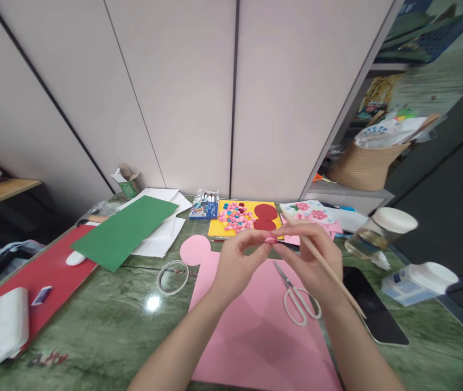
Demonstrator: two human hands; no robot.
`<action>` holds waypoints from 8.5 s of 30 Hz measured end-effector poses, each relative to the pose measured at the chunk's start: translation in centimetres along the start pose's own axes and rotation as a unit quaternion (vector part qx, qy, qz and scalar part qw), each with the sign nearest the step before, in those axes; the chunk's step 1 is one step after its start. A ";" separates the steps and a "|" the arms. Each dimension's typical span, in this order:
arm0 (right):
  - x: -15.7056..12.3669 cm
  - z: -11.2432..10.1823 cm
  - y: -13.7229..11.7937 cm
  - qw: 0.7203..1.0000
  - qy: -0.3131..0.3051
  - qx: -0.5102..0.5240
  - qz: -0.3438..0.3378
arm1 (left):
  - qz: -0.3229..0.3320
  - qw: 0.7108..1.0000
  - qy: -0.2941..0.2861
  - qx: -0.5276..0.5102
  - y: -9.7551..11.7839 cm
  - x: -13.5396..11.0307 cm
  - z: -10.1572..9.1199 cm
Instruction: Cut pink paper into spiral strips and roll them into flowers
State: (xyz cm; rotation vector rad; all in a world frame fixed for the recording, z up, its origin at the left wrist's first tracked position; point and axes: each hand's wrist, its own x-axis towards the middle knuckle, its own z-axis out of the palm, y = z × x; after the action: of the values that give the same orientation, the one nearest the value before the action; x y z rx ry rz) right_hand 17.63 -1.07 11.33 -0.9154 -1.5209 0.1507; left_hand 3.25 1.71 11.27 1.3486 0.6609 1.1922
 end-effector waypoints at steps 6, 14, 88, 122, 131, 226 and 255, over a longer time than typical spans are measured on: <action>0.2 -0.2 -0.2 1.000 -0.024 -0.019 -0.009 | -0.003 0.998 -0.006 0.058 0.2 -0.2 -0.2; -0.3 0.5 0.7 0.999 -0.001 0.031 0.043 | -0.064 0.998 0.006 -0.007 -0.4 0.3 -0.2; 0.4 -0.6 0.9 0.962 -0.112 0.124 0.215 | -0.001 0.994 -0.014 0.110 0.3 0.1 -0.2; 0.4 -0.2 1.5 0.991 -0.103 0.001 0.080 | -0.017 0.991 0.003 0.130 0.2 0.1 0.0; 0.1 0.1 1.4 0.966 -0.030 0.177 0.185 | -0.107 0.994 -0.010 -0.007 -0.3 0.6 -0.1; 0.7 -0.5 0.5 0.978 -0.033 -0.002 0.205 | -0.105 0.955 0.114 -0.254 -1.0 1.8 -1.5; 0.8 -0.9 0.3 0.982 -0.044 -0.061 0.172 | 0.007 0.981 0.142 -0.130 -0.1 1.3 -2.4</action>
State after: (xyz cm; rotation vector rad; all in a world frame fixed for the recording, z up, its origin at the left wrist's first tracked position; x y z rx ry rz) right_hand 18.69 -0.77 11.98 -1.2816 -1.4542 0.3550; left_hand 1.49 3.81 11.10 0.9759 0.6702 1.4436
